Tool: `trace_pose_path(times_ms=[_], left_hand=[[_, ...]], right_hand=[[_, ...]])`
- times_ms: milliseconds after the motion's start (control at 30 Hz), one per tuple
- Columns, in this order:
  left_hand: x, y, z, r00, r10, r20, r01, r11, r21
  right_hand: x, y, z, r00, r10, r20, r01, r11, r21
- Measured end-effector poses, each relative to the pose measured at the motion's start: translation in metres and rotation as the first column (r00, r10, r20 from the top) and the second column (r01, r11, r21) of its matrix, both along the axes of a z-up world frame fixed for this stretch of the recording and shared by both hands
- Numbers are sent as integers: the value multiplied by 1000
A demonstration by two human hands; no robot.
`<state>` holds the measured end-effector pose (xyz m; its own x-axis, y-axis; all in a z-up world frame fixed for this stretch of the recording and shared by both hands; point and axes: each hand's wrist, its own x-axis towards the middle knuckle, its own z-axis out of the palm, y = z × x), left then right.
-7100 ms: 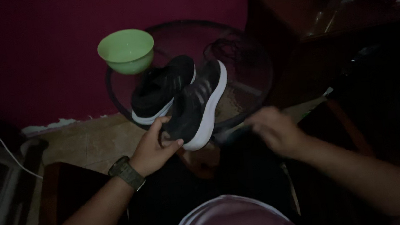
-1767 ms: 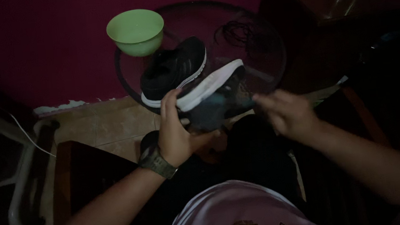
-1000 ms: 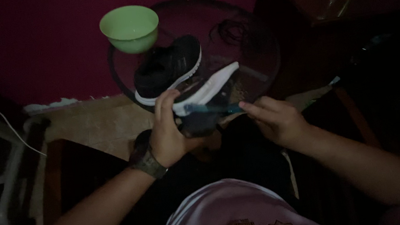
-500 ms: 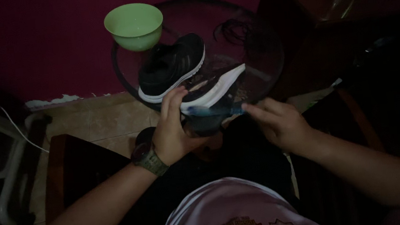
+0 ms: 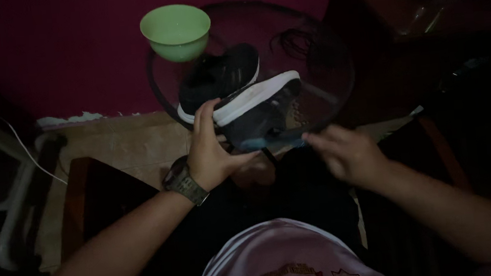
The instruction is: The person scrubs a black and white sneaker with a toothbrush, focusing on the upper, sole, and heel areas. The person holds the shoe with one hand and scrubs with the other, occasionally rotating the shoe to access different surfaces.
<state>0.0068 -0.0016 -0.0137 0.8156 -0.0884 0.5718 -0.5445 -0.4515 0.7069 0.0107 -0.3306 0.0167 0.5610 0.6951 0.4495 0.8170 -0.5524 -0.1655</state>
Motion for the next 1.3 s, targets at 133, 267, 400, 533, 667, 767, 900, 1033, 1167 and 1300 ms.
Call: trace_pose_path(times_ms=[133, 267, 400, 533, 667, 767, 900, 1033, 1167, 1300], left_hand=[[5, 2, 4, 996, 44, -80, -45, 999, -17], [6, -1, 5, 999, 13, -48, -15, 999, -45], [8, -3, 1, 1000, -8, -31, 7, 1000, -24], [9, 2, -4, 998, -22, 51, 19, 999, 51], [14, 10, -6, 999, 1, -43, 2, 998, 65], [15, 9, -6, 1000, -20, -23, 22, 998, 67], [12, 9, -7, 996, -1, -84, 6, 998, 57], [13, 17, -5, 999, 22, -46, -15, 990, 143], [15, 20, -6, 1000, 28, 2, -28, 990, 139], [13, 20, -11, 995, 57, -80, -46, 990, 130]], right_hand=[[21, 2, 11, 994, -102, -29, 106, 971, 213], [18, 4, 5, 992, -118, 33, 110, 975, 191], [7, 6, -16, 995, 64, 74, -66, 998, 24], [35, -2, -13, 998, -64, 5, 62, 986, 152], [47, -14, -10, 945, -306, -118, 324, 926, 192], [42, -15, -15, 984, -175, -31, 178, 960, 214], [33, -10, -29, 987, -63, -149, 70, 997, 40], [46, -14, -20, 958, -274, -90, 285, 945, 160], [52, -21, -12, 958, -261, -118, 282, 933, 226], [42, -19, -27, 957, -132, -259, 174, 974, 148]])
